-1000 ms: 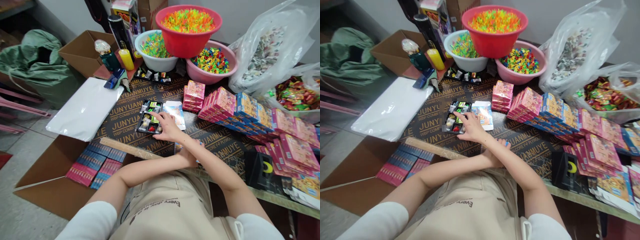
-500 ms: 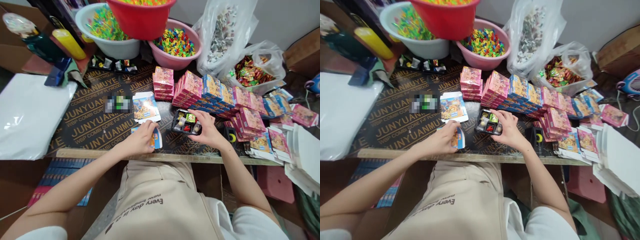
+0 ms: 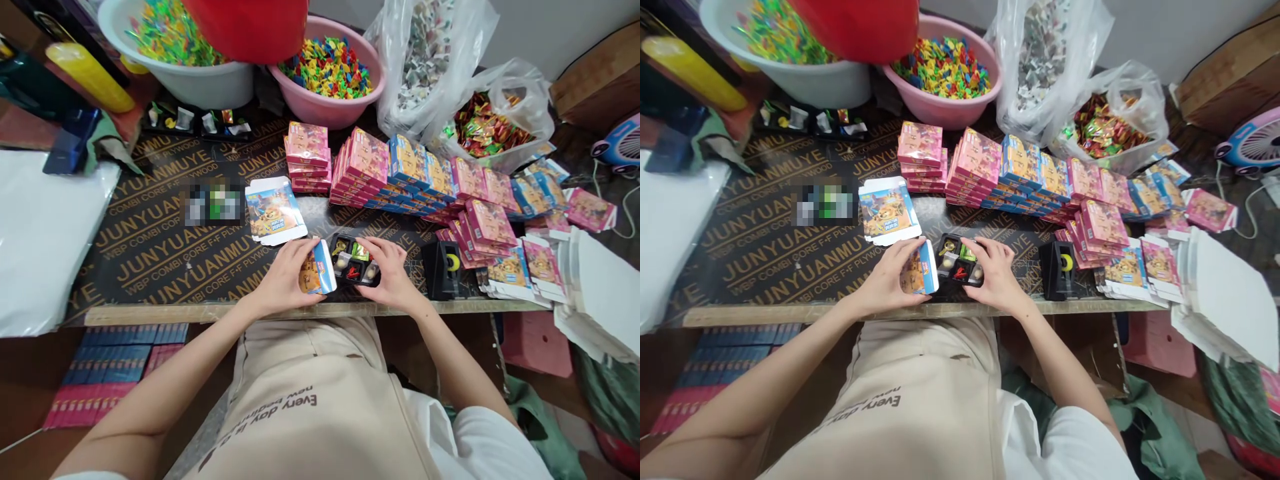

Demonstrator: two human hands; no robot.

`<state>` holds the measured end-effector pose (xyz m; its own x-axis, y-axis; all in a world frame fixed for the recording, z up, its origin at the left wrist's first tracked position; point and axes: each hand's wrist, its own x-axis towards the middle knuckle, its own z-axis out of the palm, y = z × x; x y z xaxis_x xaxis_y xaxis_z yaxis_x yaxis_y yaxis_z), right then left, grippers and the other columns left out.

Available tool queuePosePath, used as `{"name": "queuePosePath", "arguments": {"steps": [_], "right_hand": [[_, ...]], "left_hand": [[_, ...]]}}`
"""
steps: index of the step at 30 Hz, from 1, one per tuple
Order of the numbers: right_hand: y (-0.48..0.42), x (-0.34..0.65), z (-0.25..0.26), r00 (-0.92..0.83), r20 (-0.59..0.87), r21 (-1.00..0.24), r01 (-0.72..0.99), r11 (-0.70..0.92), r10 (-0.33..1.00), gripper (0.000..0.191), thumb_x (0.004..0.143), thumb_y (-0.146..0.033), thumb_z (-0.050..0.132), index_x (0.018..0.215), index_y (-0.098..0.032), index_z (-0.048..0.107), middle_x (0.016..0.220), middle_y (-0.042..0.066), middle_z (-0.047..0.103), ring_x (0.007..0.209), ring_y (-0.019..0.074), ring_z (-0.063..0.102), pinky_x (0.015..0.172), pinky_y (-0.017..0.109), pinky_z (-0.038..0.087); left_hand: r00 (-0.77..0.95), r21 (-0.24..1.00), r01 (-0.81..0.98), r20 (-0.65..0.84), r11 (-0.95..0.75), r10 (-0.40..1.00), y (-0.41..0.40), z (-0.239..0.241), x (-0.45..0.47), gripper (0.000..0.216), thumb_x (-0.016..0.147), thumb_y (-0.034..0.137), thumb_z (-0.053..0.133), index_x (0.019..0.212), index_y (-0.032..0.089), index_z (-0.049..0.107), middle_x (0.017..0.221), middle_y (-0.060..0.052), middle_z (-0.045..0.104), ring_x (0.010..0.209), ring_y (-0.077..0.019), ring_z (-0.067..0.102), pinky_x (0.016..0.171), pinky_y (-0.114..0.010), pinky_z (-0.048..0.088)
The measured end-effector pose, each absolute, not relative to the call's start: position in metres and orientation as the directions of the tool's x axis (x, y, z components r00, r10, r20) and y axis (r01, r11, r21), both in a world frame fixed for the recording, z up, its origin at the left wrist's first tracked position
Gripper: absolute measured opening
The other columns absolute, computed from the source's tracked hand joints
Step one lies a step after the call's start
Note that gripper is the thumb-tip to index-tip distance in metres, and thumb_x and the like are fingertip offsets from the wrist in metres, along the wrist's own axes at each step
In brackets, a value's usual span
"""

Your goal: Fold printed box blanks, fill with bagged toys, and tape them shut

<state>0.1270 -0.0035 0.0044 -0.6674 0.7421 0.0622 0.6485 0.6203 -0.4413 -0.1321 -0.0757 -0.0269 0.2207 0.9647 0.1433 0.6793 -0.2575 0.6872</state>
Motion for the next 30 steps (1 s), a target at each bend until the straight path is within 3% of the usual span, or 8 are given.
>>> {"name": "queuePosePath", "arguments": {"steps": [4, 13, 18, 21, 23, 26, 30], "right_hand": [[-0.003, 0.133, 0.005, -0.645, 0.082, -0.485, 0.64, 0.596, 0.76, 0.083, 0.073, -0.036, 0.071, 0.148, -0.029, 0.038, 0.142, 0.013, 0.05, 0.132, 0.0344, 0.046, 0.11, 0.051, 0.026], [-0.011, 0.127, 0.0, -0.77, 0.014, -0.491, 0.551, 0.675, 0.638, 0.086, 0.068, -0.027, 0.068, 0.149, -0.028, 0.039, 0.141, 0.013, 0.049, 0.132, 0.0346, 0.044, 0.112, 0.054, 0.023], [-0.014, 0.121, -0.002, -0.825, -0.029, -0.498, 0.501, 0.707, 0.564, 0.093, 0.069, -0.023, 0.068, 0.154, -0.03, 0.032, 0.141, 0.012, 0.05, 0.131, 0.0331, 0.046, 0.114, 0.056, 0.021], [-0.014, 0.12, -0.007, -0.821, -0.011, -0.54, 0.485, 0.688, 0.571, 0.09, 0.074, -0.028, 0.071, 0.155, -0.031, 0.03, 0.143, 0.012, 0.05, 0.134, 0.0321, 0.046, 0.115, 0.056, 0.023], [-0.015, 0.122, -0.013, -0.801, 0.023, -0.6, 0.468, 0.649, 0.598, 0.09, 0.076, -0.041, 0.074, 0.155, -0.03, 0.031, 0.149, 0.014, 0.046, 0.14, 0.0336, 0.041, 0.116, 0.057, 0.024], [-0.017, 0.123, -0.026, -0.631, 0.108, -0.749, 0.456, 0.481, 0.768, 0.085, 0.083, -0.058, 0.066, 0.155, -0.025, 0.033, 0.152, 0.016, 0.041, 0.139, 0.0332, 0.043, 0.113, 0.053, 0.036], [-0.026, 0.113, -0.042, -0.194, 0.085, -0.899, 0.408, 0.159, 0.977, 0.055, 0.093, -0.05, 0.055, 0.142, -0.024, 0.055, 0.118, 0.011, 0.061, 0.101, 0.0221, 0.064, 0.09, 0.039, 0.054]], "left_hand": [[0.24, 0.643, 0.721, 0.121, -0.26, 0.963, -0.074, -0.025, -0.133, 0.102, 0.068, 0.039, 0.078, 0.154, 0.023, 0.026, 0.142, -0.016, 0.046, 0.133, -0.0365, 0.045, 0.114, -0.054, 0.035], [0.372, 0.553, 0.743, 0.129, -0.378, 0.919, -0.071, -0.029, -0.124, 0.099, 0.069, 0.041, 0.072, 0.155, 0.019, 0.026, 0.139, -0.019, 0.048, 0.128, -0.0362, 0.048, 0.114, -0.056, 0.032], [0.478, 0.536, 0.718, 0.084, -0.444, 0.875, -0.074, -0.031, -0.114, 0.093, 0.066, 0.04, 0.07, 0.149, 0.017, 0.037, 0.14, -0.02, 0.048, 0.127, -0.0376, 0.047, 0.112, -0.055, 0.035], [0.43, 0.552, 0.731, 0.083, -0.401, 0.899, -0.075, -0.034, -0.109, 0.092, 0.066, 0.038, 0.069, 0.149, 0.017, 0.038, 0.139, -0.02, 0.049, 0.124, -0.0371, 0.049, 0.108, -0.053, 0.039], [0.389, 0.566, 0.735, 0.099, -0.374, 0.916, -0.075, -0.035, -0.107, 0.094, 0.067, 0.039, 0.068, 0.152, 0.017, 0.033, 0.14, -0.02, 0.047, 0.127, -0.0367, 0.048, 0.106, -0.052, 0.04], [0.309, 0.555, 0.764, 0.133, -0.329, 0.942, -0.073, -0.035, -0.106, 0.096, 0.068, 0.041, 0.068, 0.153, 0.015, 0.031, 0.14, -0.021, 0.046, 0.127, -0.0373, 0.048, 0.104, -0.052, 0.04], [0.225, 0.517, 0.81, 0.162, -0.277, 0.961, -0.069, -0.032, -0.099, 0.098, 0.068, 0.04, 0.068, 0.154, 0.015, 0.03, 0.14, -0.02, 0.046, 0.126, -0.0386, 0.047, 0.104, -0.052, 0.039]]}}
